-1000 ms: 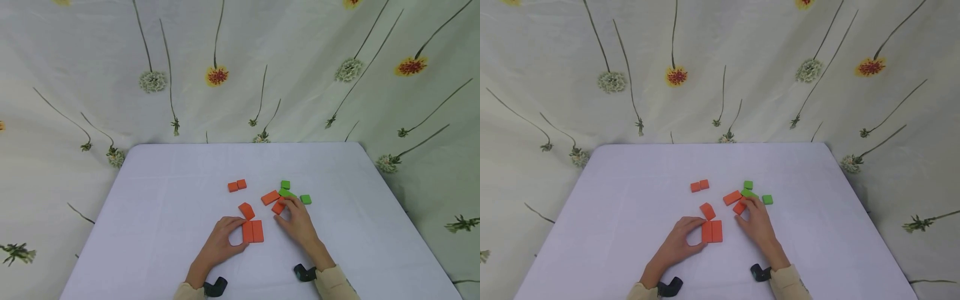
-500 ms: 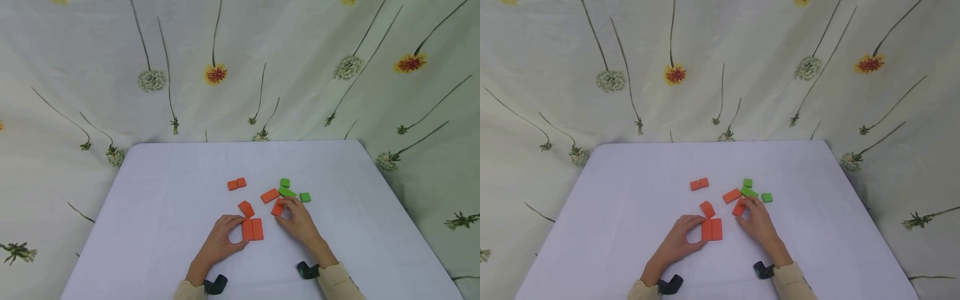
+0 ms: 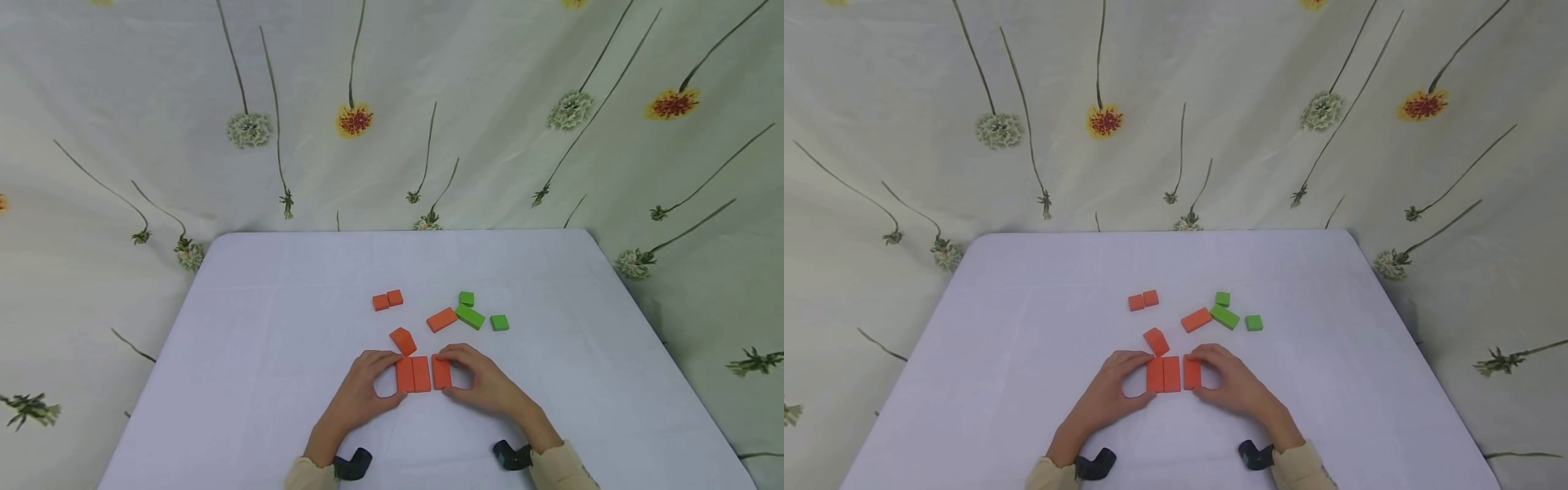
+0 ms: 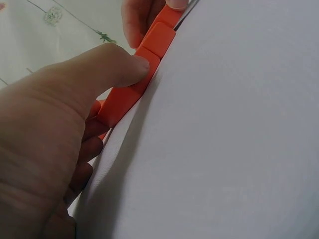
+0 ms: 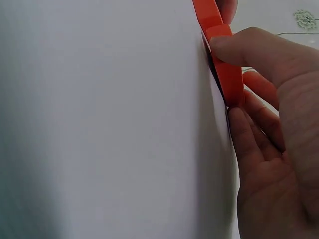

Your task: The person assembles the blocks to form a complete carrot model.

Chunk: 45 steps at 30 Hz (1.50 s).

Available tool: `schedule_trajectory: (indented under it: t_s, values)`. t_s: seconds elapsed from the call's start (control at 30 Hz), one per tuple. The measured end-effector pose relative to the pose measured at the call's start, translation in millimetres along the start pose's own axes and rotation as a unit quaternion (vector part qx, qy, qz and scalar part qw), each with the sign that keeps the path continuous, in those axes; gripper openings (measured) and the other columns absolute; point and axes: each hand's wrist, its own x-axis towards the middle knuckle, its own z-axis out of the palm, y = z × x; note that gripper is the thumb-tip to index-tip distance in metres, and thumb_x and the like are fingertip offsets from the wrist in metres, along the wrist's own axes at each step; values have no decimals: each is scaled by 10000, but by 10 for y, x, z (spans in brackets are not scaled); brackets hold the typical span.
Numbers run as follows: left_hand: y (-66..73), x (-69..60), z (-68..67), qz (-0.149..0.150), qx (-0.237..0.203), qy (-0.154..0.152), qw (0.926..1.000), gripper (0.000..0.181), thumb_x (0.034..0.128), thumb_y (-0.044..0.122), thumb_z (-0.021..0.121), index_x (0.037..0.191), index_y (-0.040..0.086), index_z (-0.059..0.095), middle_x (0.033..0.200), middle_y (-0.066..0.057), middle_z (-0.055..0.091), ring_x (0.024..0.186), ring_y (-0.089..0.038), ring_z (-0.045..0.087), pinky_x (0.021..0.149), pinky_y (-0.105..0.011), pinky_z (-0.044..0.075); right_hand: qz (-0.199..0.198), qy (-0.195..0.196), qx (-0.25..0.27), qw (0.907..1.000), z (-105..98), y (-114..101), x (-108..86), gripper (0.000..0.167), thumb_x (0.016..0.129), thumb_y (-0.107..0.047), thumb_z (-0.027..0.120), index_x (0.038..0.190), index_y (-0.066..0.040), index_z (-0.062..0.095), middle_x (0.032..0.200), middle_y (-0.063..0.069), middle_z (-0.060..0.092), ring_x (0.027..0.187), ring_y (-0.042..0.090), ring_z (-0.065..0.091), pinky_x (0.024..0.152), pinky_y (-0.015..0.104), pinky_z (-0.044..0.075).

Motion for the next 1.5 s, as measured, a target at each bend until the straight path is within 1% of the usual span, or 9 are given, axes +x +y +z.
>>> schedule_trajectory:
  t_s: [0.17, 0.3, 0.6, 0.77, 0.87, 1.07, 1.27, 1.37, 1.5]
  values:
    - [-1, 7, -5, -9, 8, -5, 10000, 597, 835, 325, 871, 1373, 184, 653, 1324, 66, 643, 1268, -143, 547, 1095, -393, 516, 37, -120, 58, 9999, 12, -59, 31, 557, 846, -138, 860, 1356, -180, 642, 1382, -36, 593, 1281, 185, 591, 1093, 344, 524]
    - [-16, 6, -15, 17, 6, 37, 10000, 589, 841, 296, 868, 1377, 186, 649, 1337, 60, 641, 1270, -143, 549, 1086, -383, 526, 76, -67, -23, 9999, 45, -79, 61, 547, 845, -144, 860, 1348, -188, 650, 1383, -35, 594, 1278, 185, 593, 1083, 353, 533]
    - [-84, 3, -52, 162, 474, 319, 9982, 577, 857, 319, 856, 1380, 170, 663, 1382, 29, 671, 1245, -161, 594, 1086, -432, 519, 24, 83, 9, 10000, 121, -64, 160, 559, 865, -136, 841, 1385, -194, 642, 1426, -16, 593, 1320, 202, 585, 1093, 371, 525]
    - [-114, 6, -53, 290, 600, 570, 9961, 562, 857, 276, 859, 1369, 141, 669, 1403, -26, 663, 1241, -205, 607, 1066, -459, 530, -192, 207, -80, 9996, 153, -62, 241, 553, 876, -125, 831, 1394, -161, 640, 1437, 20, 596, 1334, 238, 581, 1106, 415, 514]
    - [-117, 6, -48, 334, 636, 710, 9949, 561, 853, 243, 863, 1362, 110, 669, 1422, -56, 650, 1262, -233, 616, 1068, -472, 530, -201, 233, -117, 9995, 169, -66, 278, 552, 877, -120, 828, 1395, -156, 639, 1440, 25, 593, 1338, 243, 577, 1107, 428, 511]
    - [-104, -7, -31, 255, 589, 740, 9952, 561, 862, 211, 852, 1370, 72, 660, 1448, -89, 626, 1319, -279, 594, 1089, -495, 515, -92, 245, -211, 9994, 192, -66, 300, 552, 875, -112, 829, 1392, -146, 641, 1440, 34, 598, 1348, 248, 573, 1108, 442, 509]
    - [-118, 1, -11, 117, 627, 770, 9950, 558, 862, 224, 849, 1371, 96, 658, 1438, -80, 635, 1396, -287, 531, 1118, -522, 488, -90, 291, -216, 9993, 194, -73, 299, 554, 871, -117, 833, 1390, -149, 644, 1439, 36, 597, 1346, 251, 573, 1106, 451, 509]
    - [-126, 3, -8, 49, 618, 735, 9954, 554, 868, 243, 844, 1374, 115, 659, 1437, -69, 636, 1377, -271, 551, 1122, -512, 487, -62, 274, -224, 9994, 191, -78, 297, 558, 872, -119, 834, 1394, -156, 642, 1441, 36, 592, 1344, 250, 572, 1108, 446, 508]
    - [-111, 0, -18, 72, 568, 753, 9955, 544, 863, 239, 847, 1361, 117, 667, 1423, -70, 644, 1342, -268, 580, 1107, -517, 498, -19, 163, -283, 9995, 166, -108, 289, 575, 870, -151, 840, 1407, -174, 635, 1469, 42, 567, 1364, 266, 546, 1110, 460, 507]
